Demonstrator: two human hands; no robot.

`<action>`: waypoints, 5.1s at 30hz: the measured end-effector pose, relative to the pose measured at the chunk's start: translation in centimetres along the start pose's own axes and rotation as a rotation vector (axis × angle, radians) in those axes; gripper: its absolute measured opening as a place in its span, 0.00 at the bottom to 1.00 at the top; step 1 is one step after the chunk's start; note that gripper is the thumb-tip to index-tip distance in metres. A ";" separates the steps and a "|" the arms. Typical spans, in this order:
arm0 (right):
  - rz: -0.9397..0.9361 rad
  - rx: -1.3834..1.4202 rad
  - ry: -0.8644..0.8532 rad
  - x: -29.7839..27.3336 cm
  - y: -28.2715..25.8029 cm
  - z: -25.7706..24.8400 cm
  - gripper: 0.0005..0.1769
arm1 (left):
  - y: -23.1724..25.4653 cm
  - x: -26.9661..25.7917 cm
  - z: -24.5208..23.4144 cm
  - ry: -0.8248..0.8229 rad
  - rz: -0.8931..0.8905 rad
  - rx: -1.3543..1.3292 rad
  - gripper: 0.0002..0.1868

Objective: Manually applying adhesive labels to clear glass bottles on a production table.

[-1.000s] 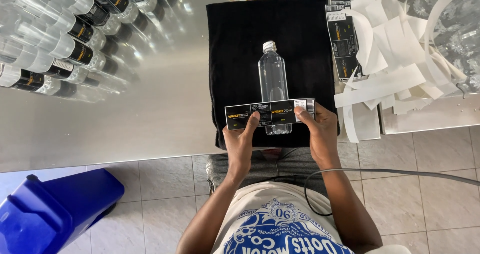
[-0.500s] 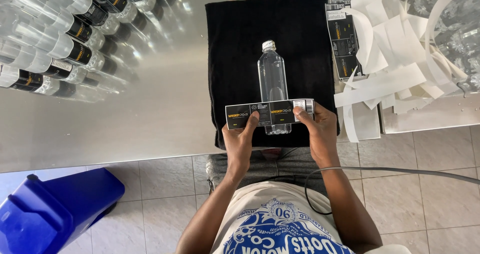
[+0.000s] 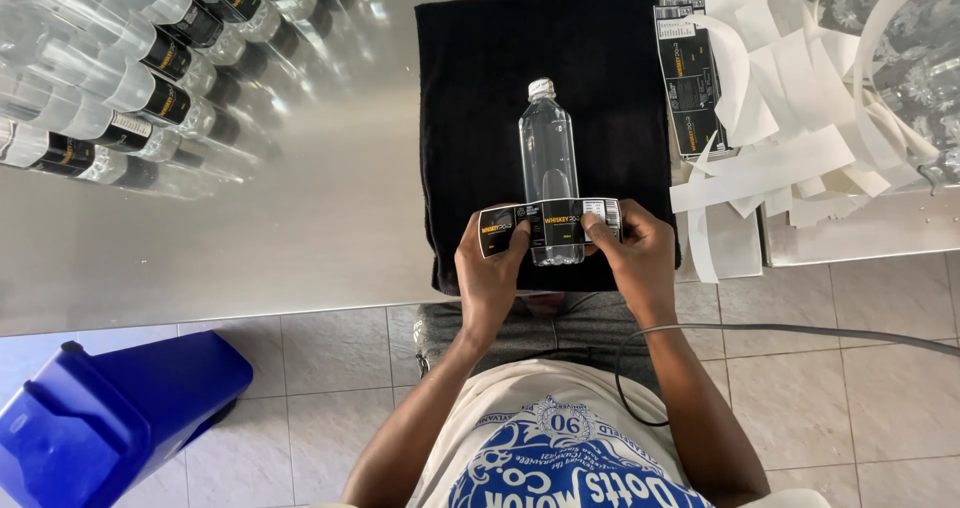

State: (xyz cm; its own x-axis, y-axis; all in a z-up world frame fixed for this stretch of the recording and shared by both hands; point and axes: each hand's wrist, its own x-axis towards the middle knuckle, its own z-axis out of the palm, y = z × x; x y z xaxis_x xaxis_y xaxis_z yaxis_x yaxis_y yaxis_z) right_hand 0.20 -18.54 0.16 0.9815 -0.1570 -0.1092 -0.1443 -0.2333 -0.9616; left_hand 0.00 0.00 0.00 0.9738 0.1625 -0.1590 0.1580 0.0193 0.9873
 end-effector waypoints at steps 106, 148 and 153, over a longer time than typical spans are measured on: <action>-1.091 0.555 -0.329 -3.1 -3.3 -6.9 0.46 | 4.0 -4.6 2.2 -0.287 1.101 0.306 0.48; -0.687 0.444 -0.617 -1.2 -10.6 5.0 0.31 | 1.4 -3.1 -7.0 -0.259 0.883 0.124 0.49; -0.466 0.259 -0.525 1.9 -10.9 10.9 0.47 | 0.3 1.0 -8.3 0.119 0.603 0.180 0.56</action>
State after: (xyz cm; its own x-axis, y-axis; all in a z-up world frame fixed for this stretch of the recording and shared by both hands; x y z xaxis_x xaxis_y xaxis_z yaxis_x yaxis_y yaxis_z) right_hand 4.99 -5.83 7.67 0.8743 0.3963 0.2803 0.2713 0.0799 -0.9592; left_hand -0.36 8.36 0.16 0.8769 0.2017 0.4362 -0.3770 -0.2741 0.8847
